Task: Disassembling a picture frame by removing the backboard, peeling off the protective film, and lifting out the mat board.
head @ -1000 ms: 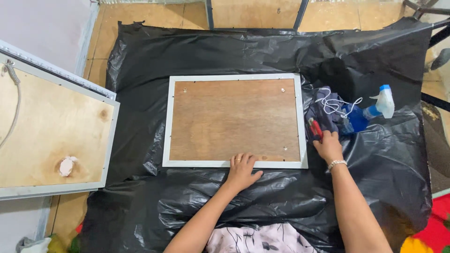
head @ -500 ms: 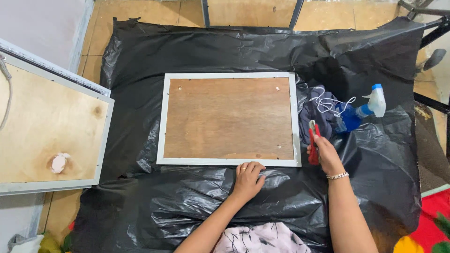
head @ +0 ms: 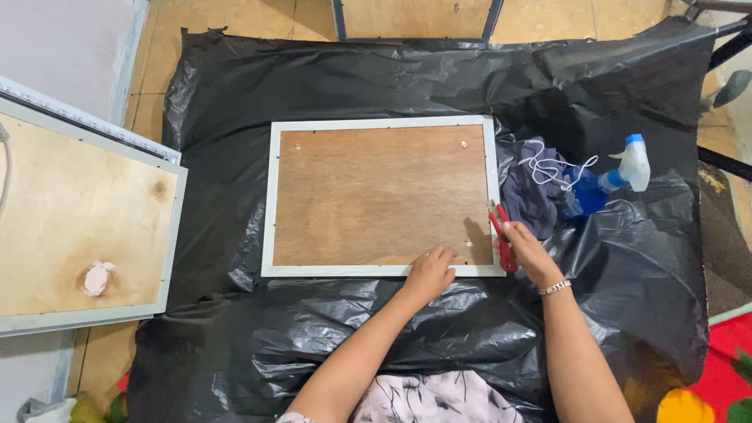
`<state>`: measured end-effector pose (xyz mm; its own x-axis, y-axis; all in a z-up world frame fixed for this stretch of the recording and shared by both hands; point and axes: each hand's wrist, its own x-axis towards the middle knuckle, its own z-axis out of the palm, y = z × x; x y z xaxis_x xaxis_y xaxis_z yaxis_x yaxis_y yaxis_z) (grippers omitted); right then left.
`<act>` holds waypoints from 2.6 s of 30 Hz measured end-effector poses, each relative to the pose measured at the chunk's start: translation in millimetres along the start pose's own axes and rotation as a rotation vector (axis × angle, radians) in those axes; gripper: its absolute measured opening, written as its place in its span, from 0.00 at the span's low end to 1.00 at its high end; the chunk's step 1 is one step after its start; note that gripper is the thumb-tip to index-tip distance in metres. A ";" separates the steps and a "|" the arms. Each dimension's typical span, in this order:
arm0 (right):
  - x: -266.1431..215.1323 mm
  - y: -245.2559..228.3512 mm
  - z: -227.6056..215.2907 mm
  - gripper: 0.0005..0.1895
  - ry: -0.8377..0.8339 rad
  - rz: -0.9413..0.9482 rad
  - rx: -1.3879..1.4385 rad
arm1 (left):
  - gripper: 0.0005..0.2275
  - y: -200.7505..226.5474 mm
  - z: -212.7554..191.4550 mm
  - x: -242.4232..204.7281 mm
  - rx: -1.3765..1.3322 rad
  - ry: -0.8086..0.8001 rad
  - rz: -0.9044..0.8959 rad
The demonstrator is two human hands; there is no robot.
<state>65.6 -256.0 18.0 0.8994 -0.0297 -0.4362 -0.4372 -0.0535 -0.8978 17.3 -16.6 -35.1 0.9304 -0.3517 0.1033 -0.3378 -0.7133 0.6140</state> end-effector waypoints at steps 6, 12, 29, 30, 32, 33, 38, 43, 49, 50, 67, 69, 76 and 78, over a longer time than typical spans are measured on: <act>21.2 7.3 -30.1 0.19 -0.099 -0.054 -1.000 | 0.19 -6.7 2.8 -5.0 0.054 -0.021 0.061; 20.4 10.0 -17.6 0.18 -0.175 0.038 -1.278 | 0.19 -14.7 -1.6 -5.4 -0.072 -0.065 0.074; 27.7 -9.5 -5.8 0.15 -0.250 -0.099 -1.453 | 0.19 -20.1 10.8 -2.5 0.002 -0.127 0.014; 31.8 -10.3 -5.4 0.15 -0.261 -0.125 -1.493 | 0.20 -21.8 12.9 -1.4 0.011 -0.156 -0.004; 37.5 -15.1 -1.1 0.15 -0.278 -0.150 -1.542 | 0.20 -19.4 8.7 1.8 0.009 -0.168 -0.015; 38.9 -16.0 1.6 0.15 -0.300 -0.171 -1.590 | 0.20 -17.9 7.0 1.1 0.004 -0.183 -0.028; 28.9 -24.5 7.7 0.18 -0.341 -0.197 -1.692 | 0.20 -16.2 3.7 -0.3 -0.012 -0.172 -0.020; -6.2 -40.5 14.3 0.17 -0.282 -0.326 -1.788 | 0.18 -12.6 -0.8 -3.5 -0.040 -0.102 0.005; -25.5 -20.7 11.6 0.16 -0.182 -0.471 -1.816 | 0.15 -9.2 -4.7 -2.3 0.005 -0.072 0.016; -28.8 -16.7 11.7 0.15 -0.167 -0.489 -1.828 | 0.15 -9.5 -4.5 -2.5 0.003 -0.074 0.013; -54.8 -49.2 23.7 0.14 -0.124 -0.480 -1.822 | 0.17 -11.9 5.4 -5.3 -0.009 -0.088 -0.011; -58.3 -82.6 22.7 0.15 -0.097 -0.361 -1.682 | 0.18 -16.7 7.6 -5.2 -0.051 -0.104 -0.006; -3.1 -44.8 16.2 0.18 -0.089 -0.275 -1.523 | 0.18 -6.9 8.3 9.0 0.057 -0.202 0.053; 23.7 -19.6 23.4 0.19 -0.166 -0.224 -1.190 | 0.19 -5.1 16.6 13.9 0.117 -0.205 0.083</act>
<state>95.6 -232.3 23.9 0.9066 0.2205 -0.3597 0.0754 -0.9235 -0.3761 29.5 -27.9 -49.7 0.8543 -0.5194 -0.0188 -0.4373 -0.7379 0.5141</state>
